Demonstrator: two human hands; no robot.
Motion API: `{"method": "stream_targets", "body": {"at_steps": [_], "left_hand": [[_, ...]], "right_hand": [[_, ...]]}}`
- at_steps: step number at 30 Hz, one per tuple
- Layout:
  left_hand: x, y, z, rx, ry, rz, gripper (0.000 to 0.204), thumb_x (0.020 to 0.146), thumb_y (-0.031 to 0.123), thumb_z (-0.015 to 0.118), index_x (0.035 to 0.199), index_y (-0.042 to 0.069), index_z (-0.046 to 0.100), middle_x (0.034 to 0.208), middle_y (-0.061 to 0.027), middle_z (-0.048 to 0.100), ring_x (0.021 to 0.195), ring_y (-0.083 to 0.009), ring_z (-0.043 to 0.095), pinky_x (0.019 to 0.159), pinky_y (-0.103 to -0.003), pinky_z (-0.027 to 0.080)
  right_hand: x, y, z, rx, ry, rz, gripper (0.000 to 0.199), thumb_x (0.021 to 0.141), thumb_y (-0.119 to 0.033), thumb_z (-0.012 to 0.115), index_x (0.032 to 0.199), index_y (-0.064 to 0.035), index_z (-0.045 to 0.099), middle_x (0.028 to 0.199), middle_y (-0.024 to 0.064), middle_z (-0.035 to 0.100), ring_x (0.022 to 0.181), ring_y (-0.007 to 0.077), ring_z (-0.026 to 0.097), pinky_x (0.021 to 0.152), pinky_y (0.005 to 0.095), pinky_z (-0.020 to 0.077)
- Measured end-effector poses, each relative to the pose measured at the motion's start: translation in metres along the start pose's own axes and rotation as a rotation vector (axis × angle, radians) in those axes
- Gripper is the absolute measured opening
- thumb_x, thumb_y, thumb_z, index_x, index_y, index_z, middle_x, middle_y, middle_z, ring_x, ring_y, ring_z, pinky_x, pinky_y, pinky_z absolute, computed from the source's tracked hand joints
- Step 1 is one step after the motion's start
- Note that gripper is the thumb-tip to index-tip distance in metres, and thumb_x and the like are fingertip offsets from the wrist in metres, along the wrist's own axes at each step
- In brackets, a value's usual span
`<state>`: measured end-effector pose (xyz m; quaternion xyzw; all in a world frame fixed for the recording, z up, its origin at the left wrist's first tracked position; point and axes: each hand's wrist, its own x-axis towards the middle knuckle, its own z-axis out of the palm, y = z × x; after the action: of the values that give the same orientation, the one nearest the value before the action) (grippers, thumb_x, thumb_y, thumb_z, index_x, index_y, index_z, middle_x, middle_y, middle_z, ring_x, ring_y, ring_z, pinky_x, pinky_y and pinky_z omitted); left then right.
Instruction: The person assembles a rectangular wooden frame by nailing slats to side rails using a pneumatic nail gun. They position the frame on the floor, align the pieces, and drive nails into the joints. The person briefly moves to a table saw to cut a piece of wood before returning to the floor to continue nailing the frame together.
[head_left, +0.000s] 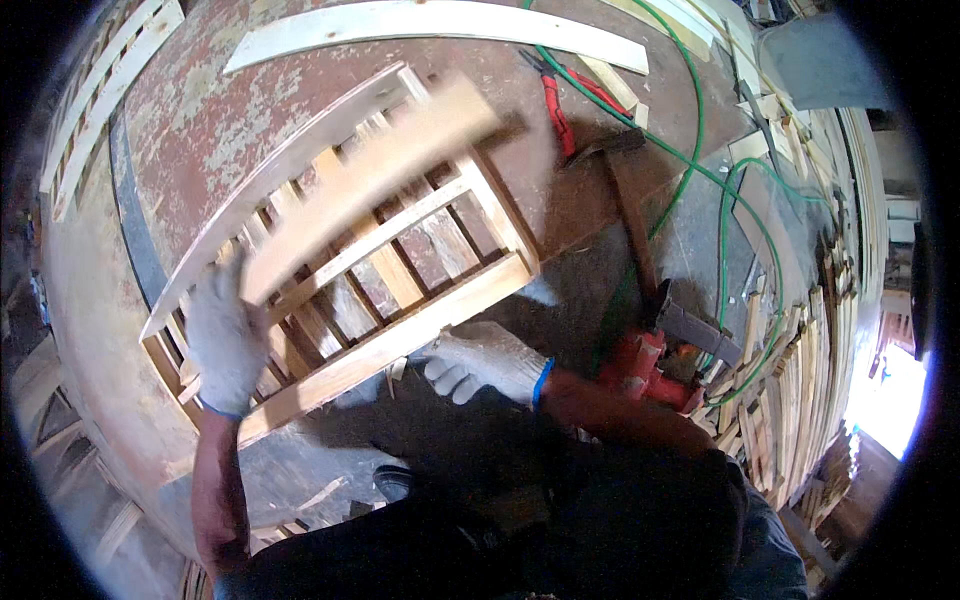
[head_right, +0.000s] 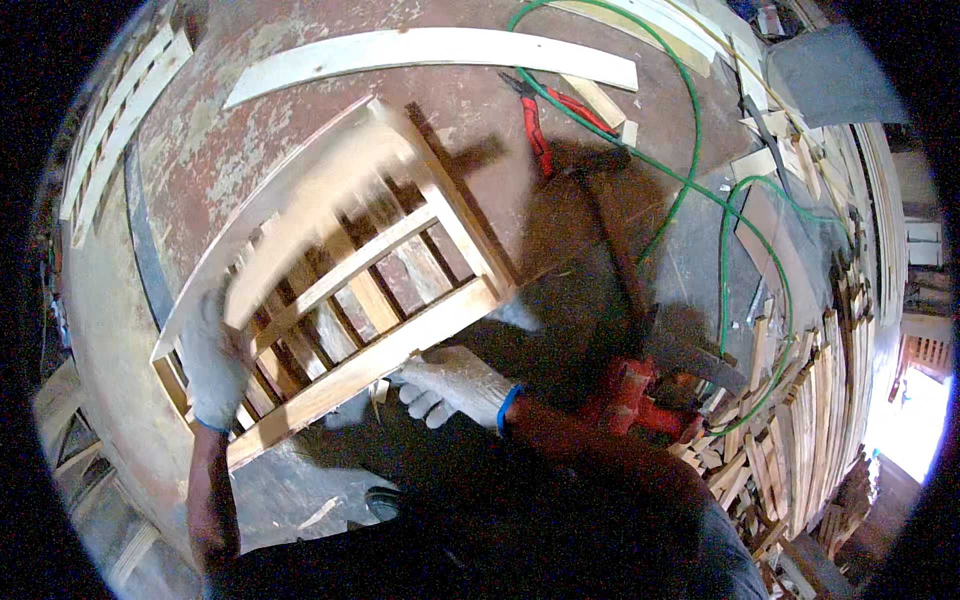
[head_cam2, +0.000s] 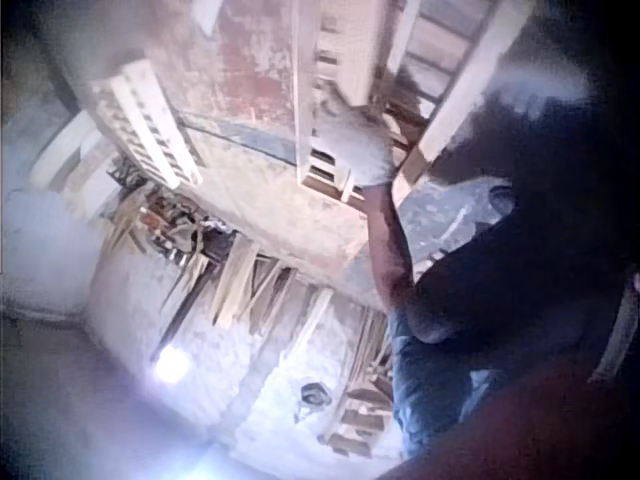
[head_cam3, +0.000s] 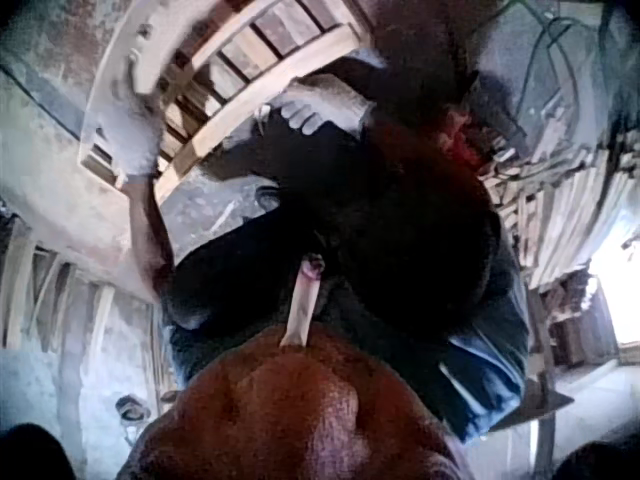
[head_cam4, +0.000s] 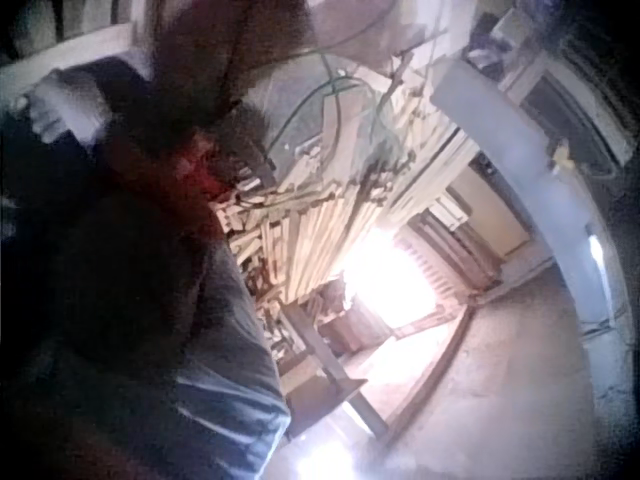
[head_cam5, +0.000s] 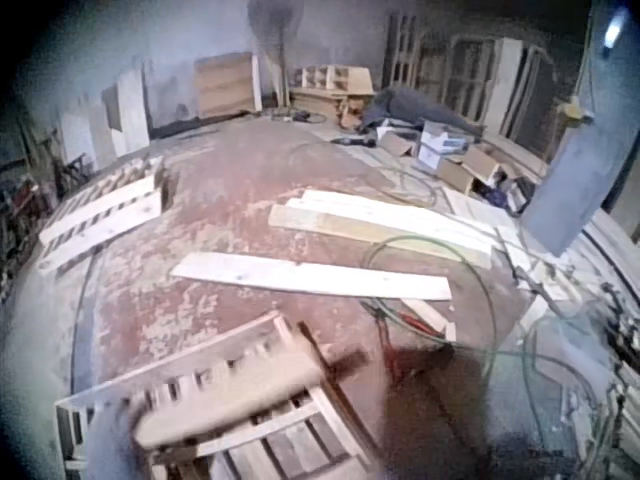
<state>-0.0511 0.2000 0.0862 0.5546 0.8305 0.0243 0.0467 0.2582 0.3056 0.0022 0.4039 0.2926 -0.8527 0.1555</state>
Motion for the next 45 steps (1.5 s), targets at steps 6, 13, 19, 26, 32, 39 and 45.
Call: {"method": "stream_targets", "body": {"at_steps": [6, 13, 19, 26, 32, 39, 45], "left_hand": [[-0.058, 0.064, 0.016, 0.000, -0.544, 0.152, 0.085, 0.080, 0.036, 0.080, 0.150, 0.005, 0.044, 0.121, -0.0205, 0.057, 0.113, -0.0404, 0.055, 0.100, -0.052, 0.043], [-0.080, 0.044, 0.063, -0.209, -0.358, 0.226, 0.082, 0.076, 0.031, 0.081, 0.147, 0.009, 0.046, 0.123, -0.0187, 0.059, 0.114, -0.0398, 0.059, 0.095, -0.050, 0.049], [-0.071, 0.052, 0.018, -0.320, -0.526, 0.013, 0.065, 0.078, 0.013, 0.080, 0.137, 0.007, 0.054, 0.127, -0.0193, 0.060, 0.106, -0.0410, 0.064, 0.090, -0.048, 0.054], [0.006, 0.072, -0.175, -0.638, -0.161, -0.259, 0.046, 0.093, 0.014, 0.074, 0.133, 0.001, 0.056, 0.116, -0.0129, 0.066, 0.103, -0.0256, 0.068, 0.088, -0.039, 0.055], [0.074, 0.147, -0.348, -1.303, 0.271, -0.189, 0.044, 0.100, 0.019, 0.067, 0.135, -0.004, 0.055, 0.119, -0.0162, 0.064, 0.108, -0.0261, 0.066, 0.101, -0.045, 0.055], [0.121, 0.198, -0.413, -1.664, 0.111, -0.489, 0.032, 0.098, 0.023, 0.070, 0.117, -0.001, 0.062, 0.107, -0.0124, 0.065, 0.102, -0.0251, 0.065, 0.099, -0.045, 0.056], [0.147, 0.198, -0.402, -1.710, -0.202, -0.551, 0.038, 0.098, 0.023, 0.072, 0.122, -0.002, 0.055, 0.108, -0.0154, 0.064, 0.101, -0.0278, 0.065, 0.095, -0.044, 0.057]], "right_hand": [[0.012, 0.016, -0.003, -0.068, -0.083, -0.118, 0.036, 0.102, -0.025, 0.065, 0.127, 0.0009, 0.063, 0.113, 0.0124, 0.070, 0.091, 0.0203, 0.071, 0.074, 0.0341, 0.0619], [0.002, 0.000, 0.009, -0.117, -0.161, -0.067, 0.041, 0.098, -0.011, 0.067, 0.136, 0.0018, 0.058, 0.127, 0.0176, 0.068, 0.106, 0.0239, 0.071, 0.085, 0.0370, 0.0612], [-0.026, -0.053, 0.040, -0.583, -0.076, -0.144, 0.039, 0.096, -0.039, 0.064, 0.115, -0.0058, 0.067, 0.103, 0.0106, 0.069, 0.100, 0.0192, 0.067, 0.077, 0.0371, 0.0577], [-0.083, -0.086, 0.064, -1.497, 0.313, -1.240, 0.029, 0.095, -0.023, 0.063, 0.122, -0.0139, 0.069, 0.115, 0.0049, 0.067, 0.096, 0.0233, 0.066, 0.080, 0.0358, 0.0563], [-0.211, -0.155, 0.125, -1.082, 0.471, -1.412, 0.024, 0.097, -0.023, 0.059, 0.113, -0.0053, 0.062, 0.096, 0.0136, 0.065, 0.082, 0.0293, 0.071, 0.068, 0.0415, 0.0575], [-0.399, -0.174, 0.135, -0.385, 0.138, -0.840, 0.046, 0.095, -0.035, 0.062, 0.129, -0.0038, 0.066, 0.125, 0.0201, 0.070, 0.114, 0.0323, 0.068, 0.101, 0.0426, 0.0503], [-0.450, -0.200, 0.154, -0.360, 0.209, -0.727, 0.057, 0.096, -0.054, 0.059, 0.117, -0.0035, 0.074, 0.101, 0.0180, 0.077, 0.097, 0.0300, 0.073, 0.091, 0.0425, 0.0548]]}}
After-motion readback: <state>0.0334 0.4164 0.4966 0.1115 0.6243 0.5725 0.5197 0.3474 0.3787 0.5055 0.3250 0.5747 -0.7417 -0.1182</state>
